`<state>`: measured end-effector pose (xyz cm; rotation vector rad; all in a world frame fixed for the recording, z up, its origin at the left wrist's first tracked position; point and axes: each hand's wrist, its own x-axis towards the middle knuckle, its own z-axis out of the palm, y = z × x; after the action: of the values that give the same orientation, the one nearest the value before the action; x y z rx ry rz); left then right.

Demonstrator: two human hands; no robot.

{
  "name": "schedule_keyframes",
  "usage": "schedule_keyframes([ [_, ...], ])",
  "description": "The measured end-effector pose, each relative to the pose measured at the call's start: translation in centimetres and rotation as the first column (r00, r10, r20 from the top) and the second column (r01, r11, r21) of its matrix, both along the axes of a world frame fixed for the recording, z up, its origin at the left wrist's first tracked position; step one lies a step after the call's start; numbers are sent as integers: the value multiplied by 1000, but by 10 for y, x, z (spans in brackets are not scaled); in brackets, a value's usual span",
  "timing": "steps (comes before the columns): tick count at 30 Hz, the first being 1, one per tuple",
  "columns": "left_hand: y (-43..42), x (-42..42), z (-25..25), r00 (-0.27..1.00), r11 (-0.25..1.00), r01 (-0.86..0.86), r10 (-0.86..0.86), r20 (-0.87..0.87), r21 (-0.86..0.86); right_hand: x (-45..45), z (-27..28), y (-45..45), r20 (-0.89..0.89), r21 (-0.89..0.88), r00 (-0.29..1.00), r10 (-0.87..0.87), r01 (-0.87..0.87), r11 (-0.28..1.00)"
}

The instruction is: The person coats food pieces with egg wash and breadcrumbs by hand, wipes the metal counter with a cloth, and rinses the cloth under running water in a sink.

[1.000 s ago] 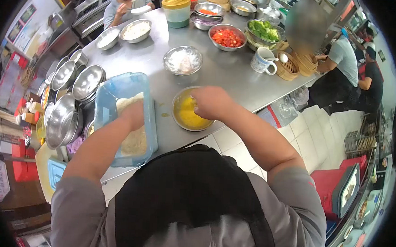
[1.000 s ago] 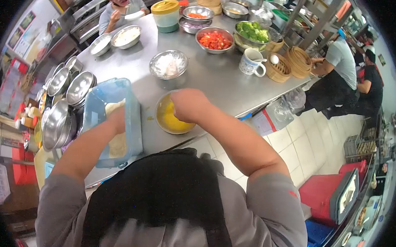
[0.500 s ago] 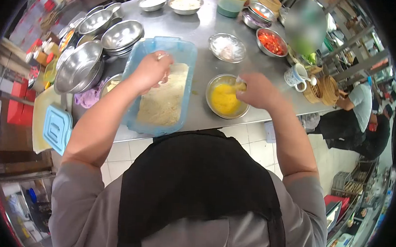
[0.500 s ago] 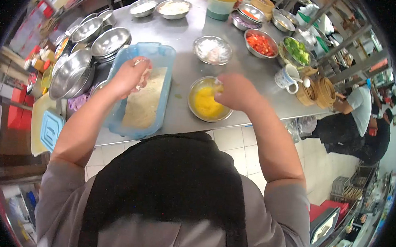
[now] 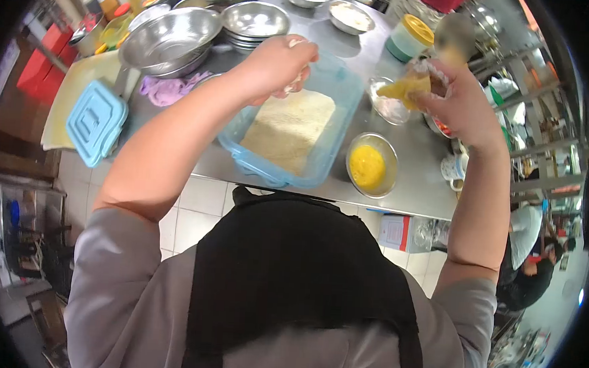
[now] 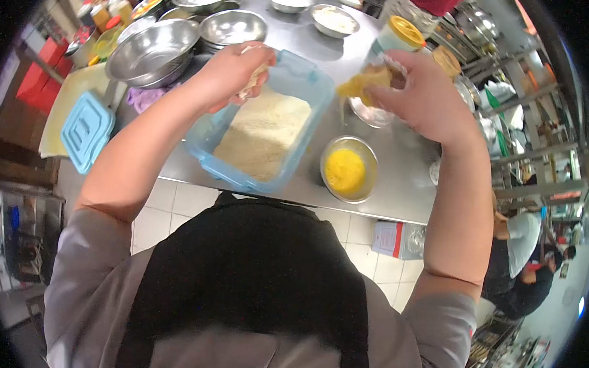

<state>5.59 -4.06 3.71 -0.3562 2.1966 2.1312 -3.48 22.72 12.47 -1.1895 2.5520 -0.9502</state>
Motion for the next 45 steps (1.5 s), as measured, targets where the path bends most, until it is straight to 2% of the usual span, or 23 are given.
schedule_keyframes([
  [1,-4,2,2,1000,1000,-15,14,-16,-18,-3,0,-15,-71,-74,994,83,-88,993],
  [4,-15,9,6,997,994,-72,70,-30,-87,10,-10,-69,-30,302,995,90,-77,950],
  [6,-19,12,5,994,989,-102,98,-37,-109,25,-68,-88,-434,360,875,214,-49,932],
  [8,-25,13,-3,993,987,-117,113,-40,-109,39,-85,-93,-297,495,873,386,-205,845],
  [9,-27,16,-4,995,981,-92,86,-46,-172,42,-89,-93,-219,548,860,461,-283,787],
  [12,-27,19,-8,998,926,36,-50,-27,-375,35,-74,-76,-487,238,799,352,-266,934],
  [14,-27,9,-18,978,830,193,-203,38,-523,30,-54,-57,-470,184,843,262,-197,963],
  [17,-7,-15,-29,912,569,372,-371,175,-733,32,-28,-32,-479,182,866,144,-62,981],
  [20,12,-59,-55,815,312,554,-392,426,-772,35,-36,-2,-500,163,864,64,22,986],
  [23,23,-85,-96,811,243,533,-422,406,-811,44,-42,20,-475,156,880,2,81,984],
  [26,45,-79,-117,765,-69,429,-502,403,-901,45,-56,42,-445,142,893,-62,139,980],
  [29,43,-103,-142,702,67,599,-524,483,-798,45,-65,57,-401,150,911,-92,165,975],
  [32,42,-98,-88,612,137,748,-519,597,-649,46,-71,70,-348,158,931,-111,175,972],
  [35,36,-64,-54,569,10,745,-530,628,-667,40,-77,78,-328,137,936,-125,179,974],
  [38,21,-49,-94,569,-315,480,-598,564,-819,39,-78,79,-335,121,933,-135,184,975],
  [40,18,-50,-98,561,-308,471,-619,550,-827,39,-79,80,-333,118,934,-133,181,976],
  [41,17,-51,-100,556,-301,468,-630,542,-831,39,-79,80,-328,118,936,-124,171,978],
  [45,15,-57,-85,601,19,698,-559,571,-716,41,-75,78,-332,144,936,-114,170,975],
])
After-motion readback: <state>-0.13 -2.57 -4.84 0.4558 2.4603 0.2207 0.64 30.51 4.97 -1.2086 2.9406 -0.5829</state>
